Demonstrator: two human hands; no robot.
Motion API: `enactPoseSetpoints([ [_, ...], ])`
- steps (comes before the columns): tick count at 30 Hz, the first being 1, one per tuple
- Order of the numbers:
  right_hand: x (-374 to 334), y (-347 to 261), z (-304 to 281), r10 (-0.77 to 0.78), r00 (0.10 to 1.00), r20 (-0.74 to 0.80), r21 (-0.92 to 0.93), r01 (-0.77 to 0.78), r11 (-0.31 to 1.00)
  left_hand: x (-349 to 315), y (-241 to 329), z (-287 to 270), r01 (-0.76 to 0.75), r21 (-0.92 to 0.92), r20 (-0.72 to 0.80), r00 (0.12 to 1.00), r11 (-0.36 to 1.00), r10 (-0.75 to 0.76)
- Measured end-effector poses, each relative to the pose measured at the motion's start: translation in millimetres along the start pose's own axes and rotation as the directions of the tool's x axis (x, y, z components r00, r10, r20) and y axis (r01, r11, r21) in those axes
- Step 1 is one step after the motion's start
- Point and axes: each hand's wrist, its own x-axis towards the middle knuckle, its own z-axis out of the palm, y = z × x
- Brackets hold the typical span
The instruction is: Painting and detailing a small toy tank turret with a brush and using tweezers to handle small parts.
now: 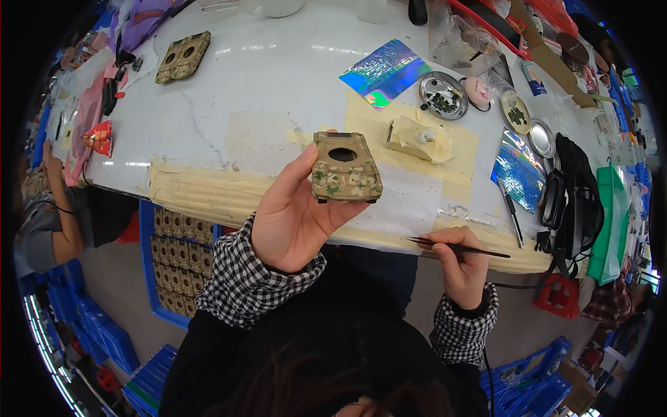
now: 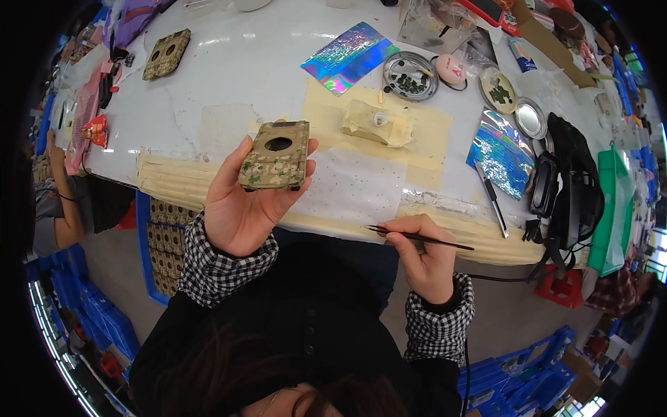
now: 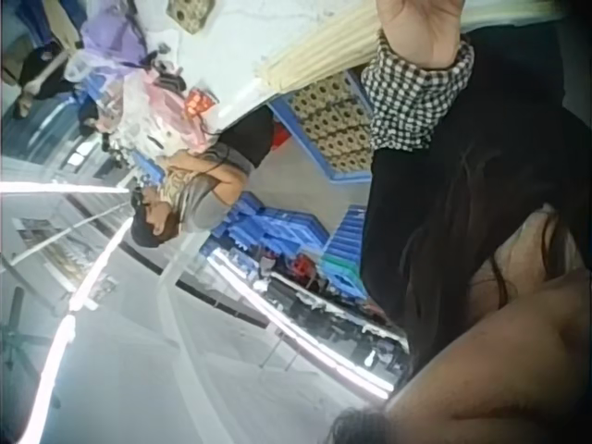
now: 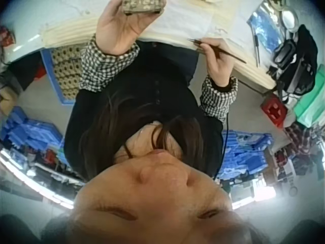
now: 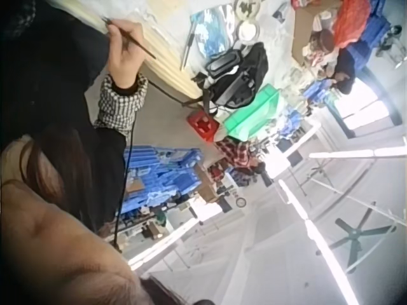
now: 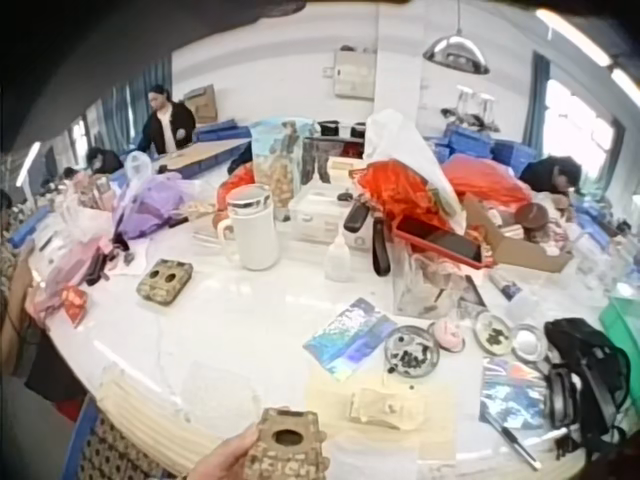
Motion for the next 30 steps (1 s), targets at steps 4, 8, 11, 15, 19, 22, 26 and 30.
enactPoseSetpoints([
  [4,6.4,-0.7,-5.8,0.007,0.996,0.088,-0.070,-0.001,0.998,-0.4,-0.8,0.9,-0.011,0.000,-0.010,1.000,1.000,0.011],
  [8,13.4,-0.7,-9.0,-0.068,0.987,0.143,-0.094,0.082,0.992,-0.6,-0.3,1.4,-0.015,0.004,-0.021,1.000,1.000,0.015],
  [11,16.6,0.9,-6.5,-0.087,0.986,0.144,-0.089,0.101,0.991,0.0,-0.8,1.2,-0.014,0.017,-0.018,1.000,1.000,0.014],
  [15,19.2,0.8,-3.7,-0.071,0.988,0.134,-0.082,0.082,0.993,0.7,-1.9,2.2,0.004,0.018,-0.032,0.999,1.000,-0.004],
  [19,20.9,-1.1,-0.9,-0.010,0.992,0.126,-0.047,0.017,0.999,1.1,-1.6,3.7,-0.002,0.027,-0.021,1.000,1.000,0.002],
  [22,23.1,-2.5,-1.8,0.013,0.990,0.143,-0.078,-0.002,0.997,1.5,-2.3,3.3,-0.005,0.026,-0.019,1.000,1.000,0.006],
  [26,23.5,-0.9,-0.3,0.018,0.992,0.125,-0.041,-0.013,0.999,2.4,-3.1,2.3,-0.004,0.025,-0.016,1.000,1.000,0.004],
  [30,23.5,-2.2,-0.9,0.033,0.991,0.131,-0.055,-0.026,0.998,2.1,-2.3,4.0,-0.009,0.024,-0.023,1.000,1.000,0.009],
])
